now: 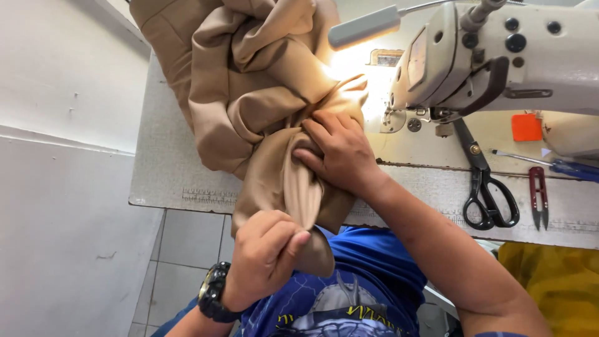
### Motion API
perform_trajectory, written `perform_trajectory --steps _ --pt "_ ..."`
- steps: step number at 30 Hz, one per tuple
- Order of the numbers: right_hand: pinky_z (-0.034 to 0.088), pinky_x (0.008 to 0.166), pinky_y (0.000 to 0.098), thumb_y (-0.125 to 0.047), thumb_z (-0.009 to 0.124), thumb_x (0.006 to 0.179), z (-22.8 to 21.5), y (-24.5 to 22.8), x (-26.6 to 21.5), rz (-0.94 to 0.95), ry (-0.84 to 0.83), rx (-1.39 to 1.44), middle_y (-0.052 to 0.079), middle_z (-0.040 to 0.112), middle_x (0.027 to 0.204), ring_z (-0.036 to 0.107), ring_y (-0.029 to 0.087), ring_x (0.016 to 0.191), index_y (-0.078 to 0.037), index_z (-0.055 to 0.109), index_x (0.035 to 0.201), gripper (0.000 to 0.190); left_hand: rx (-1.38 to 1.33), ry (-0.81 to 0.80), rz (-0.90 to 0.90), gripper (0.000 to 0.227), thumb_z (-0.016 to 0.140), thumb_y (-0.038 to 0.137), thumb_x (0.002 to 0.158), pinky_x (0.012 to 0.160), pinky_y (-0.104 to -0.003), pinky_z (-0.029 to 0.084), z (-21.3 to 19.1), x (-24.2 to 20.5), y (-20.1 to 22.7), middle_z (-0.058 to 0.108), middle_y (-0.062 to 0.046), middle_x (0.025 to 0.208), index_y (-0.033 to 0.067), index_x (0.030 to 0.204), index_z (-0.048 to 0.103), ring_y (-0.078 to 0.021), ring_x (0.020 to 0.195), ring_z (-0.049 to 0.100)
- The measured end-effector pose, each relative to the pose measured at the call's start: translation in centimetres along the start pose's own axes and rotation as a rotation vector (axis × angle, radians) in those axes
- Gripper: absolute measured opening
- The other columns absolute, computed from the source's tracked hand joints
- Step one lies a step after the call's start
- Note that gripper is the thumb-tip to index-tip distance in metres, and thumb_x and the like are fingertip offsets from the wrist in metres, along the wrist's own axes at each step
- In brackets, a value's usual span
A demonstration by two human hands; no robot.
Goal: Sewing the seams of a pair of pants using an industrial sewing machine and trimming the thread with scissors.
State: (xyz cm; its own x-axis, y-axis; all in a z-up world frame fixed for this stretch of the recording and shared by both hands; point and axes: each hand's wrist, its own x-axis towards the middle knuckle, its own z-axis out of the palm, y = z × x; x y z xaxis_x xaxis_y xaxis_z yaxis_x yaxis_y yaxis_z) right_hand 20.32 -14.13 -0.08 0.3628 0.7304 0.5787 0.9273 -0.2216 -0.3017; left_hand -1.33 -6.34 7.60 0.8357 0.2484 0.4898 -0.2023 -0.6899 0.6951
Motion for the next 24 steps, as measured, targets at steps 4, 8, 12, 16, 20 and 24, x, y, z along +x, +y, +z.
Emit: perform_trajectory --steps 4,8,12,16,20,24 --pt "0.053 0.080 0.0436 -0.048 0.059 0.104 0.8 1.5 0.9 -0.158 0.029 0.065 0.016 0.066 0.108 0.067 0.039 0.094 -0.003 0.068 0.120 0.048 -0.095 -0.006 0.064 0.018 0.067 0.031 0.094 0.064 -0.041 0.054 -0.5 1.8 -0.6 0.065 -0.004 0.078 0.0157 0.086 0.068 -0.0272 0.065 0.064" --pt "0.053 0.085 0.0453 -0.038 0.063 0.103 -0.8 1.6 0.6 -0.138 0.020 0.044 0.020 0.063 0.117 0.066 0.039 0.101 -0.001 0.062 0.129 0.045 0.078 -0.160 0.174 0.049 0.074 0.042 0.089 0.090 -0.054 0.049 1.1 6.1 -4.9 0.066 -0.020 0.113 0.0055 0.119 0.064 -0.0419 0.101 0.066" --pt "0.046 0.105 0.0504 -0.036 0.062 0.102 -5.9 -3.1 -2.6 0.080 0.017 0.007 0.023 0.058 0.142 0.060 0.042 0.126 -0.001 0.055 0.144 0.055 0.493 -0.335 0.079 0.087 0.066 0.067 0.088 0.109 -0.064 0.037 3.6 7.2 -11.1 0.052 -0.022 0.149 0.0074 0.149 0.050 -0.0403 0.139 0.050" --pt "0.039 0.111 0.0525 -0.050 0.067 0.095 -5.5 -3.5 -7.4 0.134 -0.138 0.045 0.018 0.057 0.147 0.054 0.041 0.136 -0.006 0.057 0.144 0.067 0.500 -0.251 0.101 0.081 0.072 0.058 0.089 0.110 -0.066 0.037 4.7 7.9 -12.3 0.054 -0.023 0.146 0.0060 0.148 0.053 -0.0420 0.136 0.053" --pt "0.041 0.114 0.0472 -0.034 0.067 0.097 -5.4 -0.5 -8.5 0.131 -0.096 -0.040 0.010 0.065 0.137 0.060 0.034 0.131 -0.015 0.069 0.119 0.029 0.259 -0.194 0.253 0.077 0.072 0.063 0.084 0.117 -0.065 0.025 3.6 6.8 -8.8 0.056 -0.021 0.145 0.0097 0.139 0.060 -0.0431 0.140 0.048" --pt "0.052 0.102 0.0526 -0.013 0.062 0.102 -8.3 -1.3 -6.7 0.536 -0.002 0.353 0.019 0.071 0.123 0.068 0.043 0.115 -0.007 0.072 0.110 0.014 0.316 -0.428 0.362 0.070 0.084 0.048 0.071 0.109 -0.065 0.039 3.0 1.9 -8.0 0.061 -0.016 0.137 0.0160 0.131 0.065 -0.0386 0.131 0.057"
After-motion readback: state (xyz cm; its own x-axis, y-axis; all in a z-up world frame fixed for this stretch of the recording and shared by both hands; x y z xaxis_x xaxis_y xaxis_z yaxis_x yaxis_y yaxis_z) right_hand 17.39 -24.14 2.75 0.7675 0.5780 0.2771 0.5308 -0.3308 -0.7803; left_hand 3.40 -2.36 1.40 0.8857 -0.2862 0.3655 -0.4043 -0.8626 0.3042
